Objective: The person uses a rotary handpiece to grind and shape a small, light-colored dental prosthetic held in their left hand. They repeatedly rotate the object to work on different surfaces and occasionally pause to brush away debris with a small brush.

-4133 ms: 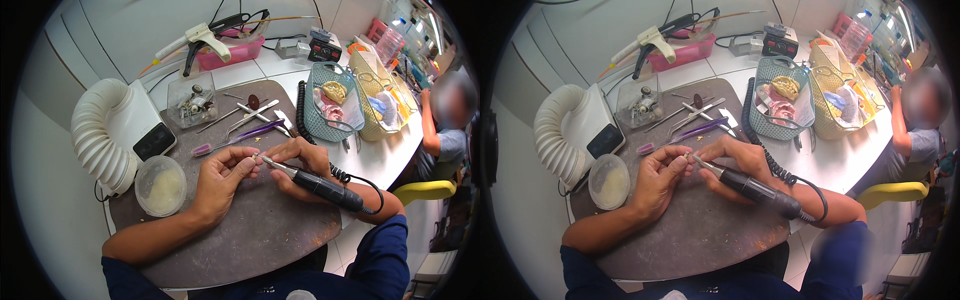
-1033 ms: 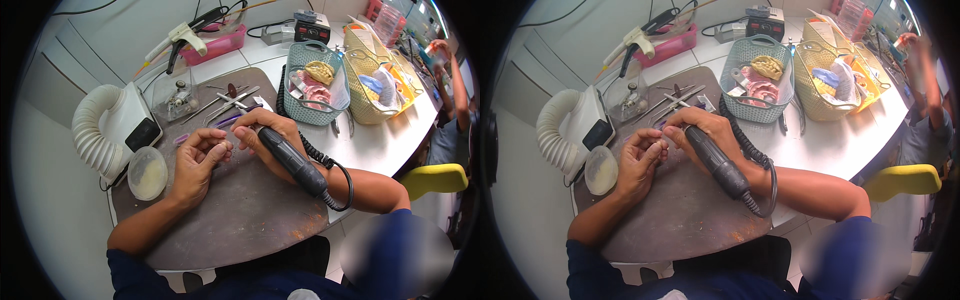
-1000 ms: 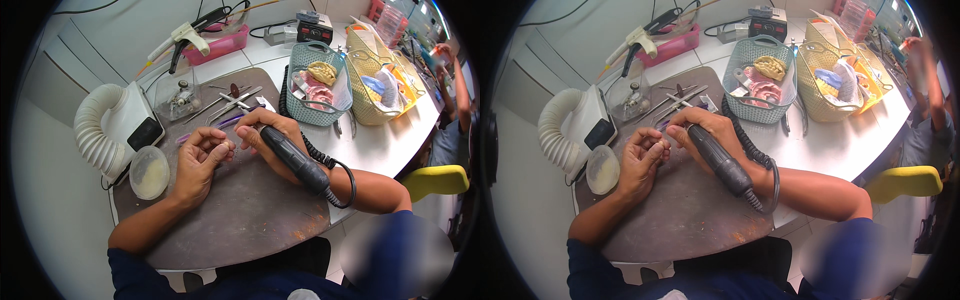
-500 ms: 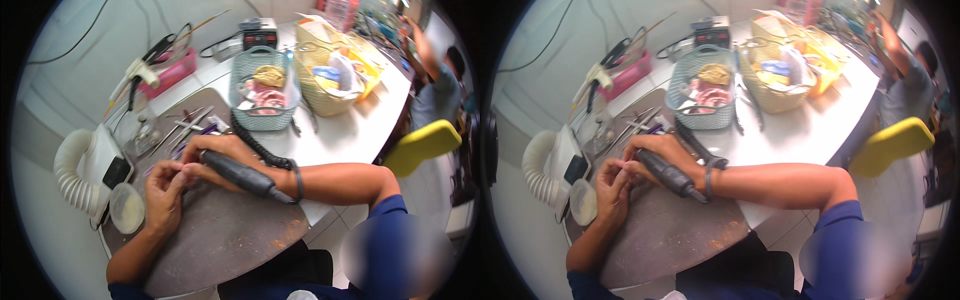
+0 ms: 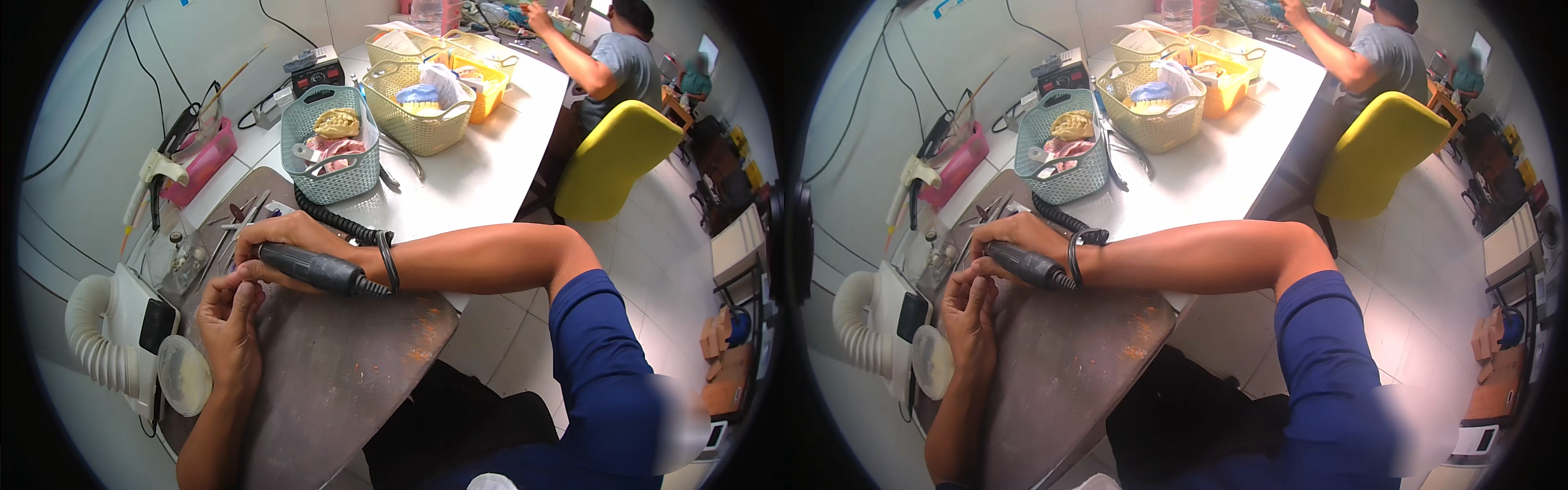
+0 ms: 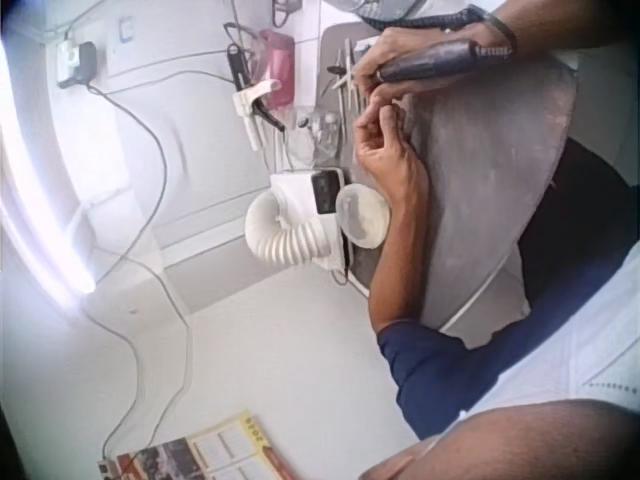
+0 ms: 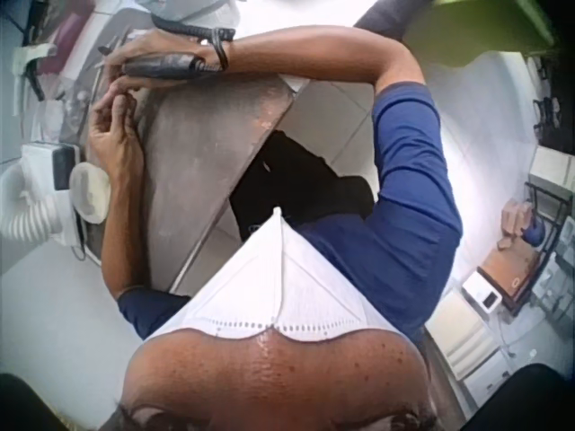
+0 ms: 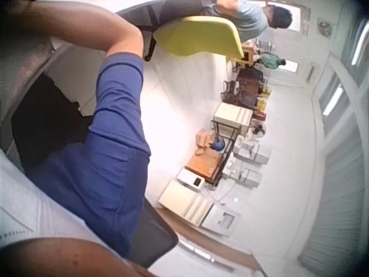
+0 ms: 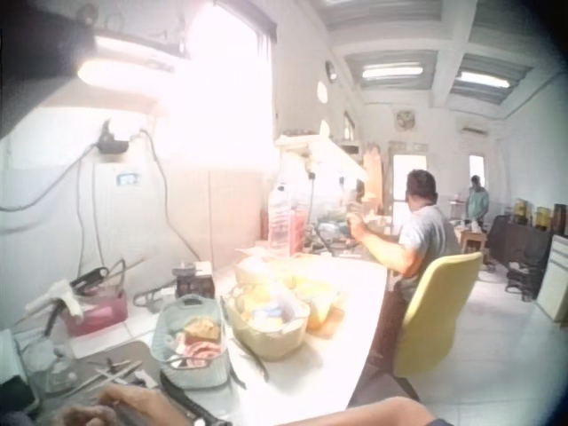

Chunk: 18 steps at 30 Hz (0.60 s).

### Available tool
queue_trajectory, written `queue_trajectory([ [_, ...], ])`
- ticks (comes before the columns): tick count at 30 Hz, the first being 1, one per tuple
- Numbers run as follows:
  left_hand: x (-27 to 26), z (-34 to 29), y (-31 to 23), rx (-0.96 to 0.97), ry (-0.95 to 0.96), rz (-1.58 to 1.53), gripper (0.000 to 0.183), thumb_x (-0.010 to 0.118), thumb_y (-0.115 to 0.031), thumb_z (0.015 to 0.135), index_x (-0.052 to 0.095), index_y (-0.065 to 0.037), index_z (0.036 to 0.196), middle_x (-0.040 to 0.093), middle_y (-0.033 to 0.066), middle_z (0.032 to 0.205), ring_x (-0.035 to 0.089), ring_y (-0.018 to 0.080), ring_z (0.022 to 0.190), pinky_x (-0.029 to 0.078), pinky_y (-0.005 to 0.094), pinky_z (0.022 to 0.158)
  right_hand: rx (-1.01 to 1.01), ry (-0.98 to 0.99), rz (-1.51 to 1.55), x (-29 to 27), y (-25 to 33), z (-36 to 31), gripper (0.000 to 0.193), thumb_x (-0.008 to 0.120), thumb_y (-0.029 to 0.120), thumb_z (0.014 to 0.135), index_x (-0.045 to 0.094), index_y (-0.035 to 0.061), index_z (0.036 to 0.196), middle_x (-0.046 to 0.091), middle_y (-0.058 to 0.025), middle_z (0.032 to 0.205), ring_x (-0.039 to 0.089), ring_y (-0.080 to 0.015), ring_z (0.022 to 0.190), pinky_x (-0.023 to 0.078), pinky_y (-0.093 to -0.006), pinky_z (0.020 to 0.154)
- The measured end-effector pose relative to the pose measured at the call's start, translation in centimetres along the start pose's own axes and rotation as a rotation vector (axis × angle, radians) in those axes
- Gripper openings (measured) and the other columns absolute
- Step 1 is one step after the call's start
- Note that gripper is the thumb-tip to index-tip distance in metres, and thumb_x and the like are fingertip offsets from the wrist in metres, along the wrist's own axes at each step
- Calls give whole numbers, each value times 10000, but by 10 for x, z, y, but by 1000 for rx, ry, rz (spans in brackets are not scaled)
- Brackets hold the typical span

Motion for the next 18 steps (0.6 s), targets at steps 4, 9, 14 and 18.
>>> queue_trajectory([
  [4, 0, 2, 1, 33, 23, 4, 136, 673, -142, 948, 618, -51, 1032, 626, 6, 913, 575, 71, 835, 471, 225, 789, -85, -31, -93, 3, 3, 0, 221, 705, 215, 887, 651, 4, 926, 663, -99, 815, 652, -197, 737, 516, -317, 675],
  [9, -10, 4, 4, 77, -20, 39, 129, 668, -143, 952, 608, -55, 1026, 623, 1, 902, 569, 66, 775, 474, 219, 732, -117, -51, -247, 13, 8, 6, 252, 711, 262, 892, 668, 13, 896, 676, -124, 804, 668, -221, 734, 525, -330, 679],
  [14, -6, 10, 19, 113, 48, -76, 156, 667, -114, 944, 653, -25, 1071, 659, 34, 966, 630, 103, 872, 538, 261, 824, -91, -104, -451, 9, 20, -1, 211, 667, 226, 927, 708, 22, 962, 690, -137, 856, 683, -228, 766, 532, -338, 684],
  [18, -13, 2, 11, 124, 50, -114, 156, 662, -126, 949, 683, -2, 1042, 682, 48, 926, 644, 107, 822, 551, 256, 777, -13, -269, -441, 35, 56, -10, 216, 658, 237, 931, 722, 40, 991, 680, -149, 926, 687, -273, 841, 540, -348, 742],
])
Point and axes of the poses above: each hand's wrist, its own z-axis towards the middle knuckle, its own x-axis out of the palm, y = z × x, the point moved 1 cm from there along z, towards the middle knuckle
